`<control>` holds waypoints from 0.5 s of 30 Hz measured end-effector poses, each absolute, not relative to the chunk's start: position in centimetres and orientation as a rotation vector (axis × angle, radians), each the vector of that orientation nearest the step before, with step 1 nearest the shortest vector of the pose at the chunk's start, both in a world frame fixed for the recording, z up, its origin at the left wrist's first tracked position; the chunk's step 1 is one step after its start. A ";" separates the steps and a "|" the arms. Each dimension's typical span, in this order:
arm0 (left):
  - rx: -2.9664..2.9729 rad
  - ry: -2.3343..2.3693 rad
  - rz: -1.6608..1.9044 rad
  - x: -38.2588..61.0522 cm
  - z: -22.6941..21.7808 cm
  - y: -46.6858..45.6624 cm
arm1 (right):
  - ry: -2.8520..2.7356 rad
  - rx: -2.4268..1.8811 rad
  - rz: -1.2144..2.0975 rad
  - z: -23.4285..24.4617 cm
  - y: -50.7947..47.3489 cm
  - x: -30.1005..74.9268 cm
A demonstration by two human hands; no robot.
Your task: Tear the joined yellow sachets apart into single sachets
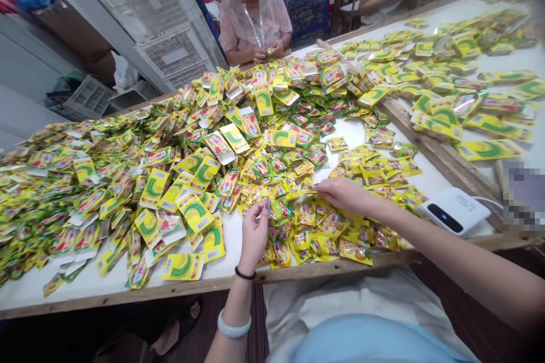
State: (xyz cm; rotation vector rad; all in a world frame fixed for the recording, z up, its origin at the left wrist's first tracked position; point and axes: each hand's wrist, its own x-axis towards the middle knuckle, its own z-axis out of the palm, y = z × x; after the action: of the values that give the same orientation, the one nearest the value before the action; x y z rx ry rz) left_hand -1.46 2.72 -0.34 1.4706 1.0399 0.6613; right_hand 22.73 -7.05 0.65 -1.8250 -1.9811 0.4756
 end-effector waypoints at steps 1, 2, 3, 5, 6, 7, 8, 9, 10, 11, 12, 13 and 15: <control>1.474 1.037 0.661 -1.4 -0.3 2.7 | -1.898 -1.809 0.523 1.4 -7.2 22.8; 1.479 1.033 0.658 -1.4 -0.3 2.6 | -1.829 -1.751 0.590 2.3 -7.6 22.9; 1.480 1.027 0.648 -1.3 -0.1 2.4 | -1.783 -1.659 0.671 3.2 -7.9 22.8; 1.477 0.992 0.609 -0.8 0.3 2.0 | -1.755 -1.456 0.819 4.6 -8.6 22.1; 1.486 0.967 0.586 -0.4 0.6 1.7 | -1.768 -1.386 0.862 5.0 -8.8 21.6; 1.506 0.940 0.567 -0.1 1.0 1.3 | -1.783 -1.356 0.876 5.2 -8.8 21.1; 1.534 0.914 0.553 0.2 1.4 1.0 | -1.791 -1.359 0.880 5.2 -8.8 20.6; 1.567 0.894 0.545 0.4 1.7 0.7 | -1.785 -1.385 0.886 5.0 -8.6 20.2; 1.600 0.884 0.542 0.5 2.0 0.3 | -1.767 -1.416 0.901 4.7 -8.4 19.8; 1.630 0.881 0.538 0.6 2.2 0.0 | -1.733 -1.446 0.924 4.3 -8.2 19.6; 1.657 0.882 0.532 0.6 2.3 -0.2 | -1.684 -1.465 0.954 3.8 -8.0 19.3; 1.682 0.885 0.525 0.5 2.3 -0.5 | -1.621 -1.466 0.993 3.3 -7.9 19.1; 1.720 0.902 0.531 0.4 2.3 -1.1 | -1.460 -1.405 1.107 2.3 -7.7 18.6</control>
State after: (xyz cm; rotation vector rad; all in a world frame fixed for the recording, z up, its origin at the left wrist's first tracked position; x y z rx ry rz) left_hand 0.40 -1.15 2.27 1.7204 0.9018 0.5313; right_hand 18.60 -7.70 2.35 -1.4052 -1.4598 1.1072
